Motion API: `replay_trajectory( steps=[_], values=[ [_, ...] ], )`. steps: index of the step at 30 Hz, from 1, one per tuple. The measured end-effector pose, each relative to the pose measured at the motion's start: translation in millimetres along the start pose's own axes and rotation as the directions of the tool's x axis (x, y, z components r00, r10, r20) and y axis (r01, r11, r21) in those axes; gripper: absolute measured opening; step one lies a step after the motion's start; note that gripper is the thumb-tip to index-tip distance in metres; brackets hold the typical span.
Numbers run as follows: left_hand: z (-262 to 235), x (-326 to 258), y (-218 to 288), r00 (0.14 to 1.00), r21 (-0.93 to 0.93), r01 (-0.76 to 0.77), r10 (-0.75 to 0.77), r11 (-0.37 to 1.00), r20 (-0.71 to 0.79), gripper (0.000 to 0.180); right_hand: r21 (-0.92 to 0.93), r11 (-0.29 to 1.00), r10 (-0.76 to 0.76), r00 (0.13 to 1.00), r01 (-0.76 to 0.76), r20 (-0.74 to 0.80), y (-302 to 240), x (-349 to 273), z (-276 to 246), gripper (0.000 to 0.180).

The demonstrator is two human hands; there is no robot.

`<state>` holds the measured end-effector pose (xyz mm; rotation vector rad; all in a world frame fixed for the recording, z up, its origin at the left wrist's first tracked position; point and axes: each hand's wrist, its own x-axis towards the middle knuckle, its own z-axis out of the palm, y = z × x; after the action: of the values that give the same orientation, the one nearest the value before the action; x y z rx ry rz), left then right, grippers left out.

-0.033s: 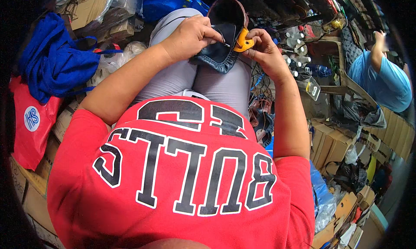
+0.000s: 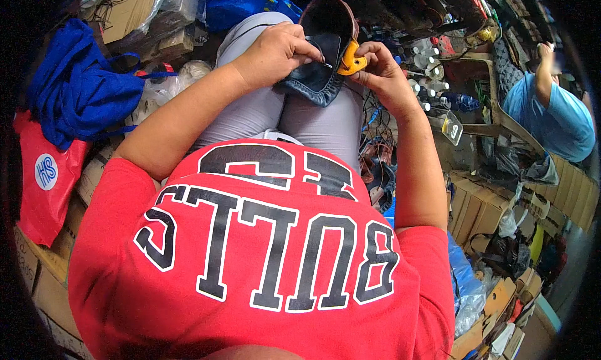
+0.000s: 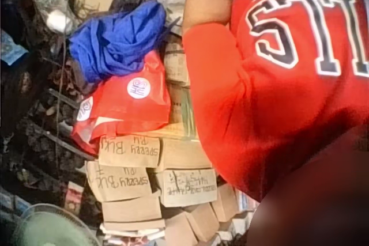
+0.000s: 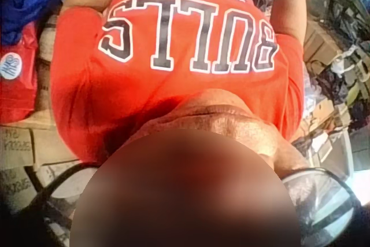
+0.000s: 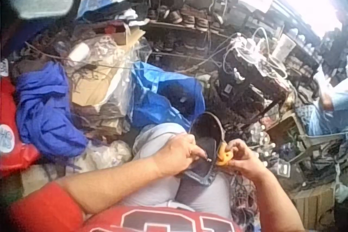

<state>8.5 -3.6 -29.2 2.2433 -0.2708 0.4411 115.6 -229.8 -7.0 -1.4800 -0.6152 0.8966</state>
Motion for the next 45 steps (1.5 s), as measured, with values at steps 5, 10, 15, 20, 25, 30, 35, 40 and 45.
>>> replay_trajectory(
  steps=[5,10,15,20,25,30,35,40,45],
  values=[
    [3,1,-3,1.000,0.064,-0.009,0.010,0.998,-0.016,0.015,-0.010,1.000,-0.006,1.000,0.006,0.005,0,2,-1,0.039],
    [-2,7,1,0.995,0.066,0.052,-0.057,0.996,0.081,0.015,0.003,0.999,0.041,0.998,-0.041,-0.054,-2,1,3,0.041],
    [-5,14,2,0.955,-0.005,0.196,-0.190,0.981,0.226,0.015,-0.046,0.999,0.024,0.994,-0.029,-0.104,-4,-6,11,0.043],
    [-9,16,-1,0.945,-0.120,0.168,-0.125,0.979,0.301,0.015,-0.125,0.982,0.112,0.972,-0.140,-0.206,5,-15,12,0.017],
    [0,14,5,0.926,-0.172,0.305,-0.250,0.937,0.283,0.016,-0.175,0.976,0.089,0.973,-0.128,-0.212,4,-15,18,0.015],
    [0,0,14,0.917,-0.068,0.356,-0.335,0.932,0.218,0.021,-0.524,0.852,-0.143,0.961,-0.003,-0.238,-4,-21,31,0.015],
    [-8,-8,15,0.989,0.125,0.095,-0.108,0.988,0.100,0.021,-0.667,0.744,-0.150,0.960,-0.049,-0.238,-23,-25,40,0.016],
    [-17,-7,35,0.960,0.014,0.263,-0.263,0.965,0.097,0.017,-0.637,0.768,-0.117,0.961,-0.072,-0.251,-22,-24,37,0.019],
    [-11,6,17,0.926,-0.206,0.370,-0.343,0.906,0.156,0.017,-0.320,0.941,0.040,0.975,-0.110,-0.217,-10,-17,23,0.020]
  ],
)
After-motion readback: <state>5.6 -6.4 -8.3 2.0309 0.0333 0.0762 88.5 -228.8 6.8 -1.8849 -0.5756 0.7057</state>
